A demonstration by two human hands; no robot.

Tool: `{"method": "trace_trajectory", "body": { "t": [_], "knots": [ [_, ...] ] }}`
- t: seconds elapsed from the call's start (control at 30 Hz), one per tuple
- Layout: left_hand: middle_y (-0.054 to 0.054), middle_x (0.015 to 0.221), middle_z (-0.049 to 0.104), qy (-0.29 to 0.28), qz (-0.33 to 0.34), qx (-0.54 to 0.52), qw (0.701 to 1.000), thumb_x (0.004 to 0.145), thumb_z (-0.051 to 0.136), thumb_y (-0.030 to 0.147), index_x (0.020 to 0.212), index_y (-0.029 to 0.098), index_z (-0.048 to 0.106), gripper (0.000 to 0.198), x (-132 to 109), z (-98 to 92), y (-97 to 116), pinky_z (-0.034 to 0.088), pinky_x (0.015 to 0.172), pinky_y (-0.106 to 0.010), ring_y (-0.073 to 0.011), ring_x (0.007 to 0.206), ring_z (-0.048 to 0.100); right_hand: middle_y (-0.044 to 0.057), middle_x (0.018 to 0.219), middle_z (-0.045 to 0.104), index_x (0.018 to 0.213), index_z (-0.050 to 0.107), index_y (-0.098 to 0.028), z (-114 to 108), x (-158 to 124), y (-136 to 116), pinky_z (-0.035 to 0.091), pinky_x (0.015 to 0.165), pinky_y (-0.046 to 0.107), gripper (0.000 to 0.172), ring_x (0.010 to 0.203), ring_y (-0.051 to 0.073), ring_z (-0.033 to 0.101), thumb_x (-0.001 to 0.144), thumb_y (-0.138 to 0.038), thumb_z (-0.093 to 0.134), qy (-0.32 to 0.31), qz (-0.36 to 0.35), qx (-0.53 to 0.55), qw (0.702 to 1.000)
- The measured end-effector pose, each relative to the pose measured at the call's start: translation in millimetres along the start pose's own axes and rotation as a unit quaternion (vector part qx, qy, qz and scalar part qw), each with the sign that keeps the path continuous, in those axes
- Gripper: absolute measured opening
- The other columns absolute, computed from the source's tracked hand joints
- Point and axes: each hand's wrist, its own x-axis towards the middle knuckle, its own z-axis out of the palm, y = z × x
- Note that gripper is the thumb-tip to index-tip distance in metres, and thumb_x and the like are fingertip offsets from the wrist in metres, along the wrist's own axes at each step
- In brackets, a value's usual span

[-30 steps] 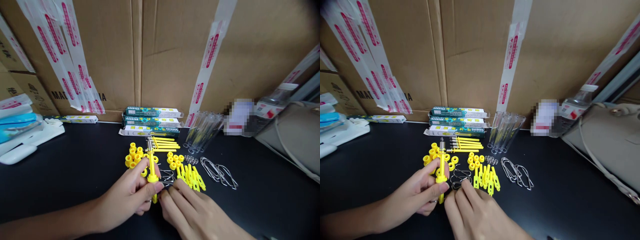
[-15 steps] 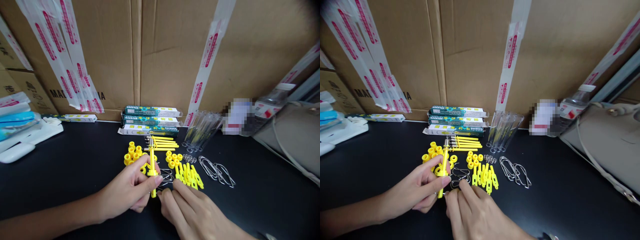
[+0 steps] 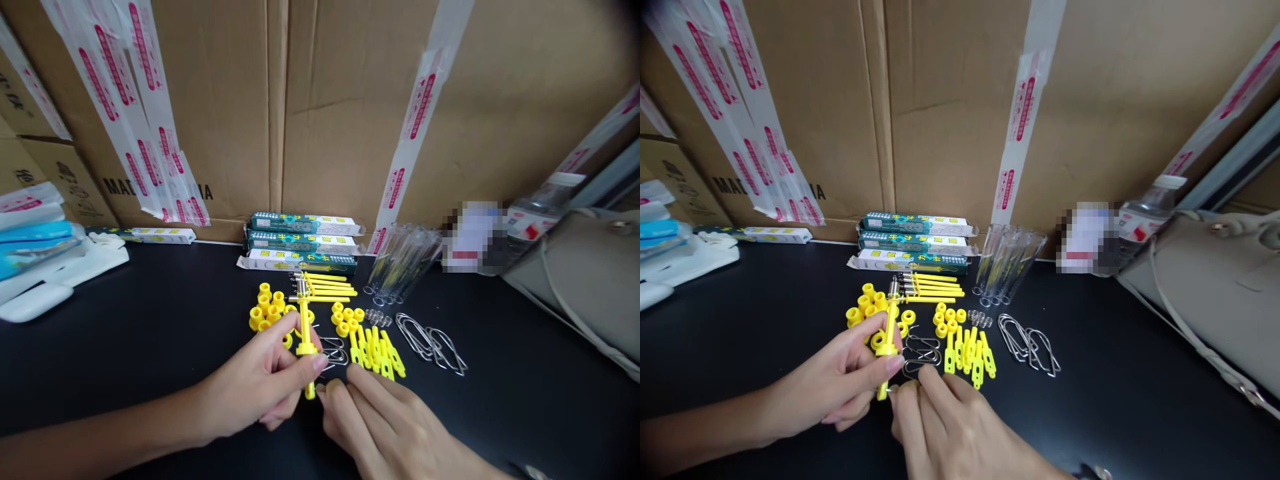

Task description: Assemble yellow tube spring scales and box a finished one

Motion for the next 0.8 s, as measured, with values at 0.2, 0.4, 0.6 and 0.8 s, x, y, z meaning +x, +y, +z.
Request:
{"method": "trace_trajectory", "body": {
  "t": [0.2,0.4,0.6,0.8],
  "knots": [
    [0.02,0.039,0.039,-0.01,-0.008,-0.002,1.0,0.092,0.063,0.069,0.101,0.025,0.04,0.05,0.4,-1.7,-0.8,0.026,0.036,-0.014,-0.0044,0.029,0.021,0.003,0.061,0.065,0.076,0.065,-0.015,-2.2,1.3,4.5,0.048,0.05,0.032,0.043,0.055,0.019,0.061,0.104,0.0,0.036,-0.008,0.002,0.018,1.0],
    [0.02,0.036,0.034,0.004,0.012,-0.031,0.999,0.091,0.065,0.068,0.099,0.026,0.043,0.049,1.6,-4.3,-5.2,0.024,0.033,-0.012,-0.0046,0.027,0.021,0.004,0.065,0.061,0.077,0.062,-0.016,2.6,0.3,13.3,0.046,0.053,0.031,0.045,0.059,0.019,0.055,0.11,-0.007,0.032,-0.031,0.043,0.106,0.993],
    [0.018,0.036,0.036,0.033,0.003,0.006,0.999,0.09,0.065,0.069,0.105,0.024,0.046,0.051,-1.9,-4.7,-0.7,0.012,0.028,-0.012,-0.0051,0.025,0.022,0.004,0.076,0.064,0.087,0.055,-0.02,8.8,-2.9,9.2,0.049,0.059,0.025,0.034,0.065,0.015,0.058,0.111,-0.013,0.031,-0.05,0.187,0.312,0.93],
    [0.017,0.034,0.038,0.066,-0.011,0.027,0.997,0.09,0.068,0.064,0.104,0.024,0.049,0.046,-2.7,-3.5,3.9,0.012,0.027,-0.013,-0.0059,0.024,0.025,0.003,0.083,0.068,0.095,0.059,-0.021,11.0,-3.3,6.6,0.049,0.064,0.023,0.027,0.069,0.015,0.061,0.112,-0.026,0.039,-0.065,0.235,0.392,0.887]
  ]
}}
